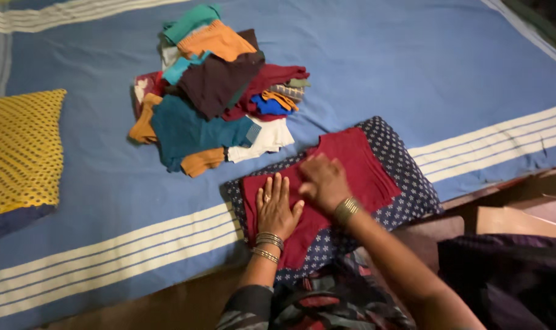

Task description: The person folds several items of clothing on a bed, including a green top, a red top, and a dark brown garment, before placing them into a purple bag.

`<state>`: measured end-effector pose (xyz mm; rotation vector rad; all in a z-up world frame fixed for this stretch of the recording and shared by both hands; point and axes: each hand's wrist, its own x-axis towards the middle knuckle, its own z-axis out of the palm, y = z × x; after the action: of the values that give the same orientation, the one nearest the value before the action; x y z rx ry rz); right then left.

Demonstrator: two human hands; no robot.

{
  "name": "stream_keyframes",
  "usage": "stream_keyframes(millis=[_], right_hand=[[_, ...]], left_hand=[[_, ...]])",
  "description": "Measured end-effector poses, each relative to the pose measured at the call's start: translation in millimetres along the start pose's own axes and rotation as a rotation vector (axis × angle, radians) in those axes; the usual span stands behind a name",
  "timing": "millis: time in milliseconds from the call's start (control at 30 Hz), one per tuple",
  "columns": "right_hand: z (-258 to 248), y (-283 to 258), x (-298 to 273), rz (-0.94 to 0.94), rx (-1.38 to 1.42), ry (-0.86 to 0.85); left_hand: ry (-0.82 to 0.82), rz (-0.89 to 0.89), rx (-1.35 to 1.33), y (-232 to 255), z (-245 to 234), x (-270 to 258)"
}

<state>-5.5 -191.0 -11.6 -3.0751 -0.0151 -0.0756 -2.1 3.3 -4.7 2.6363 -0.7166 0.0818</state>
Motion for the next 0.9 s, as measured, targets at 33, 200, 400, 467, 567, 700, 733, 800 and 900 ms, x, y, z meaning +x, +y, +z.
stream_keyframes(millis=[33,200,400,467,567,700,733,800,900], right_hand=[[8.7,-16.0,-16.1,-0.159,-0.084,0.118],[7.1,8.1,-47.6,0.019,-0.041,0.033],[-6.3,67.8,-72.3,0.339,-0.119,0.020],[-3.0,87.4,-81.4,0.406,-0.123,-0.016],[3.2,115.8,-95.7,0.553,0.044,0.053],[18.6,99.6,-125.6,0.495,0.150,0.317],[26.0,82.4,-134.7,0.337,0.171,0.453],[39.0,53.1,-135.6,0.132,-0.008,0.413],[54.6,16.7,-138.0,-0.028,0.024,0.319]], left_hand=[[-0.003,0.001,0.007,0.1,0.6,-1.0],[0.006,0.017,0.043,2.2,0.1,0.6],[-0.016,0.008,0.042,4.3,-2.9,0.5],[-0.009,0.006,0.031,3.4,-1.8,0.2],[-0.001,0.006,0.032,2.2,0.3,-0.1],[-0.007,-0.001,0.028,-0.1,2.0,2.1],[0.007,0.004,0.031,-0.7,3.3,0.8],[0.015,0.011,0.036,-2.2,6.3,-1.2],[0.036,0.031,0.029,-3.6,6.2,0.2]])
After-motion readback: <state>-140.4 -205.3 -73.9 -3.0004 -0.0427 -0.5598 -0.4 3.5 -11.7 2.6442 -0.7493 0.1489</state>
